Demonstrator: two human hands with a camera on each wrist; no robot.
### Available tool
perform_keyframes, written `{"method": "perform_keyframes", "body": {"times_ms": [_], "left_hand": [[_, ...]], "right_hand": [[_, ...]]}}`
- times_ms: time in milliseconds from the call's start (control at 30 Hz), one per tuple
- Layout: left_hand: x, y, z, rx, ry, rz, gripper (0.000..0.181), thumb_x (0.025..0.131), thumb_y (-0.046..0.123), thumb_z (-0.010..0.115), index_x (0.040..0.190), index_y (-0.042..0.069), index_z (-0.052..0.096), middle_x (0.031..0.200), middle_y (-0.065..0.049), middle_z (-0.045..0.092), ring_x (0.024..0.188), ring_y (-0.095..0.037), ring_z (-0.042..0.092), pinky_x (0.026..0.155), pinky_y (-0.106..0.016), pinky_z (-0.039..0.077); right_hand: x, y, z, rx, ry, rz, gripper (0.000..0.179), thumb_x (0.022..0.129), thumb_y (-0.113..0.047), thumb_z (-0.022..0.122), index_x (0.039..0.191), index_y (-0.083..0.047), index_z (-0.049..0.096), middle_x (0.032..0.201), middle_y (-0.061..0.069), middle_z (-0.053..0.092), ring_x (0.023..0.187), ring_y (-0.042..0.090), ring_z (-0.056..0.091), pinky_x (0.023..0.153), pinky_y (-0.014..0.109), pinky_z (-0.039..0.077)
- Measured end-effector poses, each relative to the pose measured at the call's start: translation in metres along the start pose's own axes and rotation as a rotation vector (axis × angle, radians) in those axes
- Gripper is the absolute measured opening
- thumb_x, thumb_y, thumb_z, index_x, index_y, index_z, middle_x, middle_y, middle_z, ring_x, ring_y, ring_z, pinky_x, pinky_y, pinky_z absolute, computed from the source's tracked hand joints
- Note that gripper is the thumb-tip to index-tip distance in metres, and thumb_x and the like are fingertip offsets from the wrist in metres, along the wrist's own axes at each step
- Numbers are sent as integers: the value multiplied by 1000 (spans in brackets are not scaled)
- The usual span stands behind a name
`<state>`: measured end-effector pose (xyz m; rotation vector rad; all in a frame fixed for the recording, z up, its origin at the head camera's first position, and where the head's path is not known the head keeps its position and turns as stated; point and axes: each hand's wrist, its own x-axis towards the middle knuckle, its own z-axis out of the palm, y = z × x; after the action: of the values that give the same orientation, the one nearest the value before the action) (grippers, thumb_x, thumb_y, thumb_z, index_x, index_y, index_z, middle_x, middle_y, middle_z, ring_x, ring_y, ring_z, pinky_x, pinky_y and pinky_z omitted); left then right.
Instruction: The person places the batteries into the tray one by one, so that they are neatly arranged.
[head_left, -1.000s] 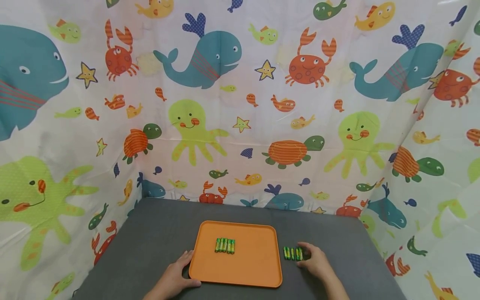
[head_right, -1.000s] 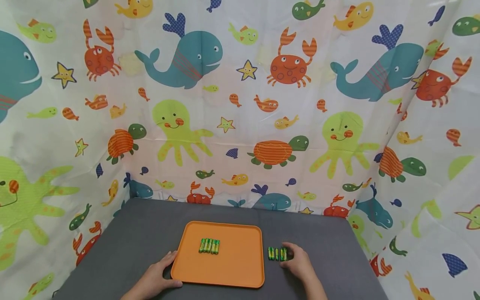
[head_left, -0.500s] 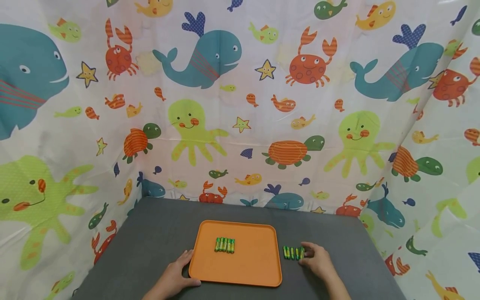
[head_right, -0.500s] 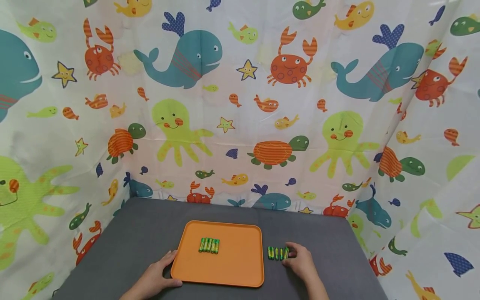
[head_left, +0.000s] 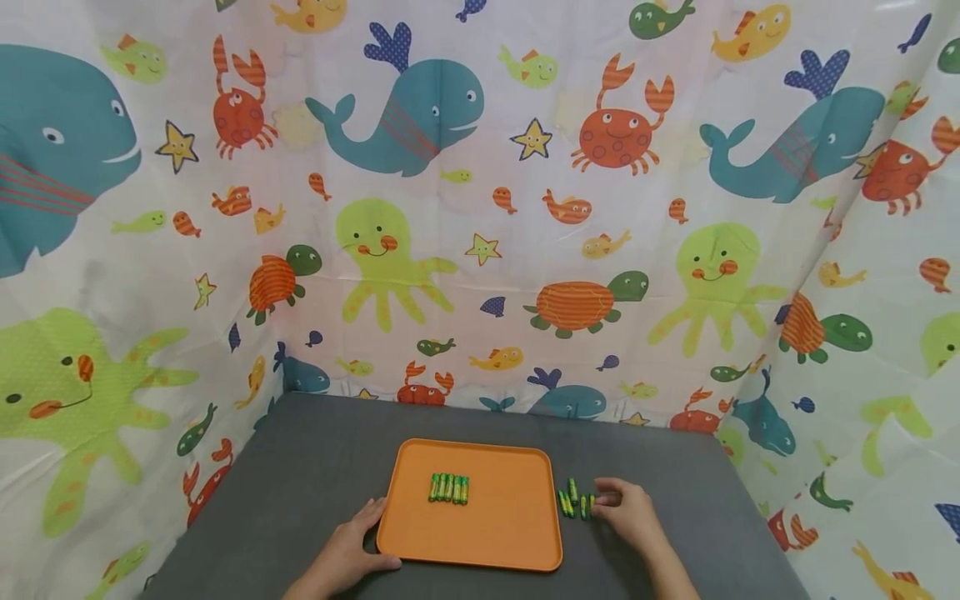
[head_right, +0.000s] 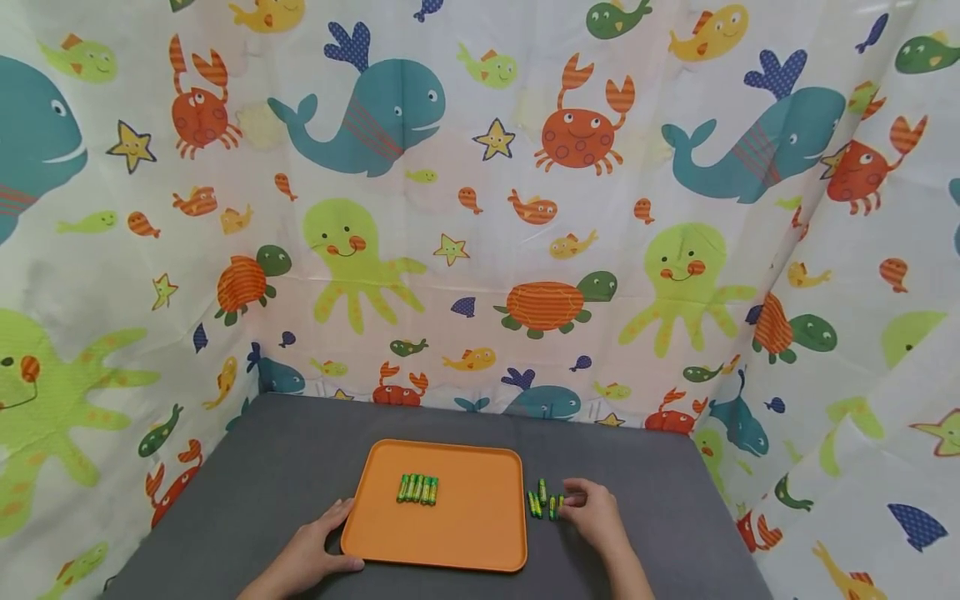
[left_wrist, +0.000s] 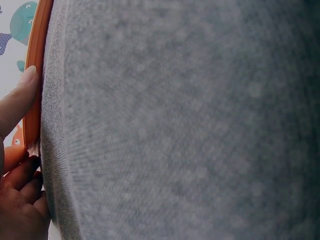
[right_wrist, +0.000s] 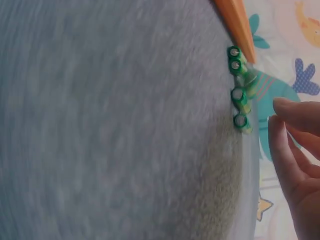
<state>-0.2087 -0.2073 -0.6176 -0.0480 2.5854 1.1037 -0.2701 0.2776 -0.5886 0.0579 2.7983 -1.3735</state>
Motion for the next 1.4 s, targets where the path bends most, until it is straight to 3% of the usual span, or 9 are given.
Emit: {"method": "perform_keyframes", "body": {"times_ms": [233,500,667,967,1200,1300,1400], "left_hand": [[1,1,0,24,4,-15,120,59,58,90,156,9,39,161,-24,32,145,-51,31,105,-77,27],[0,2,0,33,5,-18,119,59,58,90,156,9,40,161,-23,33,145,-51,31,105,-76,27],[-2,3,-1,28,3,-9,119,60,58,90,156,8,40,161,-23,32,146,-50,31,105,-77,26],[-2,3,0,21,3,-10,119,61,56,90,157,10,39,162,-23,32,146,-51,31,105,-76,27],[-2,3,-2,-5,-2,17,118,61,56,91,156,7,39,161,-23,33,148,-48,28,107,-73,29],[-3,3,-3,-9,-4,25,118,62,56,90,156,7,39,162,-23,32,148,-48,27,108,-72,30],[-4,3,-3,-12,-3,28,117,63,55,90,156,6,39,162,-23,32,148,-48,27,108,-72,30]], "right_hand": [[4,-4,11,25,-15,-5,50,77,0,84,124,2,68,117,21,71,80,17,70,63,31,56],[11,-11,21,15,-169,-79,56,74,4,83,127,0,67,113,20,70,66,17,63,54,32,50],[15,-12,26,-85,-208,-122,59,69,7,84,125,-2,69,101,16,71,63,17,57,55,31,48],[20,-20,31,-235,-245,-215,56,67,9,80,120,-4,72,114,15,71,62,16,53,56,31,45],[22,-20,32,-270,-251,-216,56,69,6,83,123,-7,72,121,15,66,75,18,58,65,36,50],[23,-18,30,-278,-217,-211,62,66,4,87,125,-7,70,125,17,62,93,29,65,76,45,56],[24,-15,27,-275,-194,-210,67,64,0,90,127,-6,69,129,17,60,114,38,61,91,54,54]]}}
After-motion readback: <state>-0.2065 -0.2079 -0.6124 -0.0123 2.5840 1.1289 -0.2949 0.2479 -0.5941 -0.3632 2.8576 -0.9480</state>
